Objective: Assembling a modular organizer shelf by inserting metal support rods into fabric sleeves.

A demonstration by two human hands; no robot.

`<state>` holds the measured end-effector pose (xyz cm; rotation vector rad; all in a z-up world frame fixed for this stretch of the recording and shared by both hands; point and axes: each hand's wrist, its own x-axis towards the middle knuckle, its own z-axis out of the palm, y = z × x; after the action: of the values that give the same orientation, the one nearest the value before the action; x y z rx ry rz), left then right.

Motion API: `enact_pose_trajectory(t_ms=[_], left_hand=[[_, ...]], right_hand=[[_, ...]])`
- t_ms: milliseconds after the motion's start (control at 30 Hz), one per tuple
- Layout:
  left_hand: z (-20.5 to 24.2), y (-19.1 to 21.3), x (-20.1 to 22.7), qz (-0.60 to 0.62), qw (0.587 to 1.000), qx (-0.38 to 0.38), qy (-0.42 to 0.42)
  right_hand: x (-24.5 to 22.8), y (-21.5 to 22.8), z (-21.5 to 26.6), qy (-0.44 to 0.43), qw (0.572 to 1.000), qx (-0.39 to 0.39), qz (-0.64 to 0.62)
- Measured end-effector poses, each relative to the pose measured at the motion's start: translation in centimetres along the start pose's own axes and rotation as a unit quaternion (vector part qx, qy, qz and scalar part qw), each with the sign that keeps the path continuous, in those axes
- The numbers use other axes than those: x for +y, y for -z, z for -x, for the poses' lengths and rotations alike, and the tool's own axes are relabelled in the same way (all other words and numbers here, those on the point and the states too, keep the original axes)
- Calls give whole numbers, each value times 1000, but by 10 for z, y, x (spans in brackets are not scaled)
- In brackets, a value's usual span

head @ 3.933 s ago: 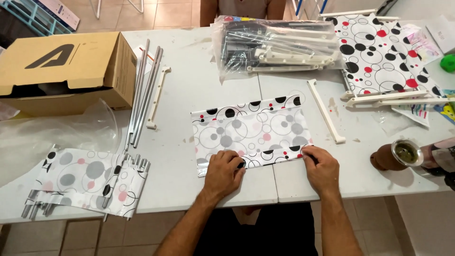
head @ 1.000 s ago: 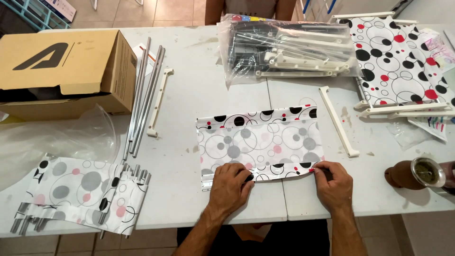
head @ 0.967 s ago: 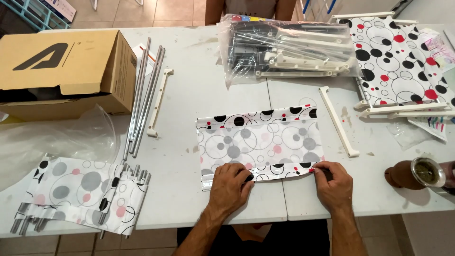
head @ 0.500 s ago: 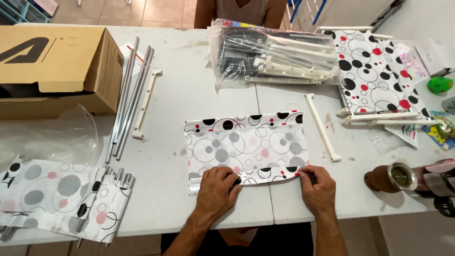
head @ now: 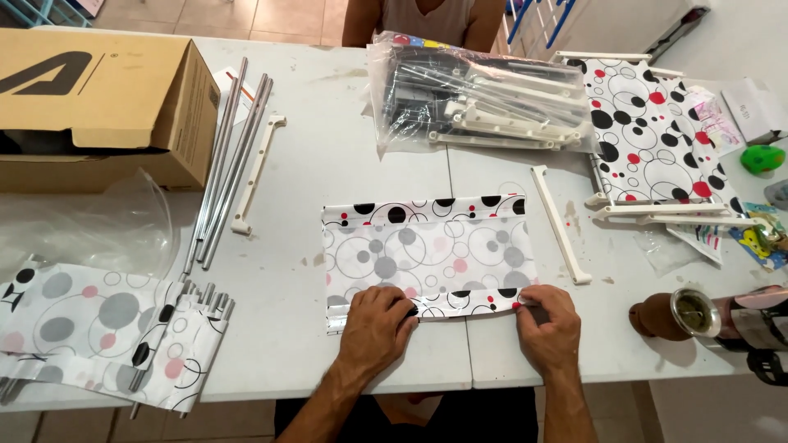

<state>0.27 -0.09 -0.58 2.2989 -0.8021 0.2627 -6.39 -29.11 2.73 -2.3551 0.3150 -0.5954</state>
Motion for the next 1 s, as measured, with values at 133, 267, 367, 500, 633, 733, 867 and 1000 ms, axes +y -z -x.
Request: enact_pose_trajectory(t_ms=[133,267,367,500,633,733,867,1000], left_hand=[[0,-2,-2,-14,1000,-1,-4],[1,-5,-3,-22,1000,7,-6],[2,-6,-4,-17,1000,-3,-2],[4,-7,-4,-22,1000,9,-8],[1,-6,-4,-21,1000,19,-11],[2,-7,-4,-22,1000,11,-5],[2,-6,-3,-20,1000,12,-6],[1,-5,-4,-15,1000,7,-1]], right_hand=[[-5,1,-2,17,1000,0,15],[4,-1,-1,49,999,2,17],[3,-1,0,51,999,5,18],[-2,0,1,31,999,0,17],[-4,2,-2,8,1000,-8,2],[-4,1,-1,-3,1000,-9,-1],[-4,1,-1,-12,1000,-13,-1],[-1,1,-2,-12,1000,-15,-7]])
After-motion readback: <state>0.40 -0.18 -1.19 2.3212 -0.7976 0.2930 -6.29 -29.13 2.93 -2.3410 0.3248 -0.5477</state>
